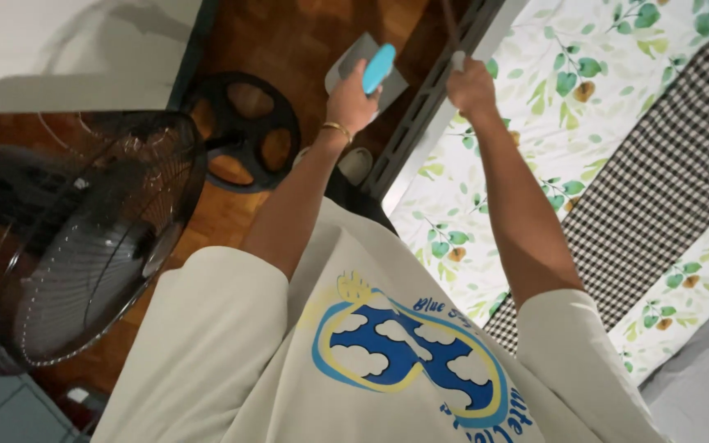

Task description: Sweep the bedroom floor using a broom and collect the dust into a dustpan.

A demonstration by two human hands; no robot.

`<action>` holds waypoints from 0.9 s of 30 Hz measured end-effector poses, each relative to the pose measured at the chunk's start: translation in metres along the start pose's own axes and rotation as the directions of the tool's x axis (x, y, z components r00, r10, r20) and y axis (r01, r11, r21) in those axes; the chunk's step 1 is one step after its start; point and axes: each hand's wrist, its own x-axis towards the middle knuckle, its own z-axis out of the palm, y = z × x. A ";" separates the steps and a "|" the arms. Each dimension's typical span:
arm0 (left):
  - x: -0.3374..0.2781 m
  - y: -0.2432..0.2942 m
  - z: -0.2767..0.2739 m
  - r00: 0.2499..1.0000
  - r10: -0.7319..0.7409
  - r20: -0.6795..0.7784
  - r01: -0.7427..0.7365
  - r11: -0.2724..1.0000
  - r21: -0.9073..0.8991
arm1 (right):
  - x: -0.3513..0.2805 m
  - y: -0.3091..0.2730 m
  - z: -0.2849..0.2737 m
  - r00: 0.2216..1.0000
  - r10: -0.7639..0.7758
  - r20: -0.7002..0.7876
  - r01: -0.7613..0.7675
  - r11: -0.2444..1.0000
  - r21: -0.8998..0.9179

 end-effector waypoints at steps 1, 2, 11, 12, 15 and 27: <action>-0.005 0.002 -0.001 1.000 0.013 0.020 -0.013 1.000 0.017 | -0.005 -0.013 -0.008 0.990 0.110 0.089 -0.112 0.993 0.023; -0.009 0.003 -0.002 0.999 0.025 0.040 -0.027 0.999 0.033 | -0.010 -0.027 -0.016 0.960 0.215 0.179 -0.224 0.974 0.035; -0.025 0.008 -0.014 0.998 -0.036 0.058 0.034 0.999 0.039 | -0.021 -0.007 0.056 0.857 0.268 0.440 -0.366 0.918 0.153; -0.024 0.008 -0.010 0.997 -0.037 0.061 0.035 0.999 0.031 | -0.030 -0.011 0.064 0.856 0.274 0.438 -0.369 0.918 0.147; -0.023 0.007 -0.003 0.998 0.054 -0.011 -0.055 0.998 -0.006 | -0.059 -0.026 0.083 0.890 0.213 0.403 -0.326 0.916 0.235; -0.058 -0.018 0.002 0.998 0.021 -0.054 -0.029 0.988 -0.152 | -0.124 -0.031 0.081 0.791 0.351 0.501 -0.448 0.890 0.084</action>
